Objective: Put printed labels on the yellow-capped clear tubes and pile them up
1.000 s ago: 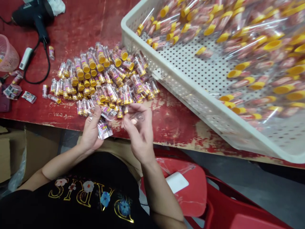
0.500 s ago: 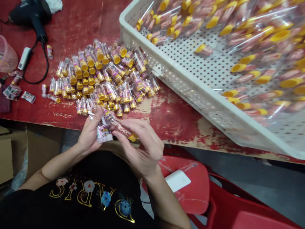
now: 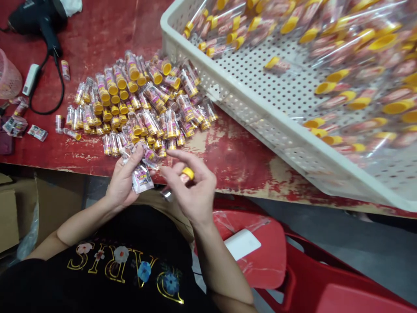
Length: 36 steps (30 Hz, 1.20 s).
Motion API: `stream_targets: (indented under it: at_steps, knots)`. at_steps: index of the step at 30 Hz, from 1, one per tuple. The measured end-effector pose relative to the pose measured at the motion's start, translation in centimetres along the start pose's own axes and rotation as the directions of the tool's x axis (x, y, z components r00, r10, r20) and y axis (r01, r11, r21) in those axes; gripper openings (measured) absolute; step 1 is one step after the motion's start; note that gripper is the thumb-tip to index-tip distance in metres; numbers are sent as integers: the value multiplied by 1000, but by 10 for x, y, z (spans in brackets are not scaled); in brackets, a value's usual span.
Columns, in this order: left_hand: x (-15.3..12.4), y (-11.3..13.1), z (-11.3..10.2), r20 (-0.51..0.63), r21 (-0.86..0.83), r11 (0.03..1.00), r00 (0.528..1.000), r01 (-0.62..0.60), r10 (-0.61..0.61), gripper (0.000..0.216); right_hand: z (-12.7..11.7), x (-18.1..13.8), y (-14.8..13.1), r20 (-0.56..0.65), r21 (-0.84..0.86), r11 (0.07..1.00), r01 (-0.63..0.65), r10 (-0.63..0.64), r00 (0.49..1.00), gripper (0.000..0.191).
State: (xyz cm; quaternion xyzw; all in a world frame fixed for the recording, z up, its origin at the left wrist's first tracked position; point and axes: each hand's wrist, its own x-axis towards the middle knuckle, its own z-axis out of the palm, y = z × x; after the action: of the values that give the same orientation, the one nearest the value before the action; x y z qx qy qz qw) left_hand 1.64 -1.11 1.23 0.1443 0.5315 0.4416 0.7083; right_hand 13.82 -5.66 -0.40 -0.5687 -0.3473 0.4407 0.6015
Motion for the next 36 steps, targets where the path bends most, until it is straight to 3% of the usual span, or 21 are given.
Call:
stream_targets:
  at_steps: [4,9,12,17,22,25,27,29,34,36]
  knots:
    - [1,-2,0,-14,-27,999,999,-41,41,34,5,6,5,12,-150,984,96,-96,995,15]
    - [7,1,-5,-62,-13,999,997,-53,52,37,-7,2,7,75,88,996,-13,6,997,25]
    - [7,1,-6,-44,-8,999,998,-39,39,38,-12,-6,6,65,65,998,1,-5,998,25]
    - [3,0,-4,-8,-18,1000,1000,-5,5,39,-6,-10,8,41,-159,971,179,-175,984,20]
    - [-3,0,-4,35,2,1000,999,15,-15,46,-4,-12,7,15,-303,868,394,-409,912,26]
    - [-4,-1,-6,56,34,999,998,-34,32,53,-12,-17,3,169,-324,867,379,-341,925,42]
    - [-3,0,-8,68,51,997,997,-51,48,55,-16,-21,1,316,-271,891,365,-275,908,51]
    - [-4,0,-9,87,60,996,995,-60,55,54,-17,-22,2,363,-177,924,338,-258,895,57]
    - [-10,-1,-9,166,83,989,980,-121,106,61,-8,-17,8,71,-122,935,332,-326,943,51]
    - [-11,-1,-9,183,102,988,978,-117,97,64,-6,-14,7,76,-170,920,353,-345,935,46]
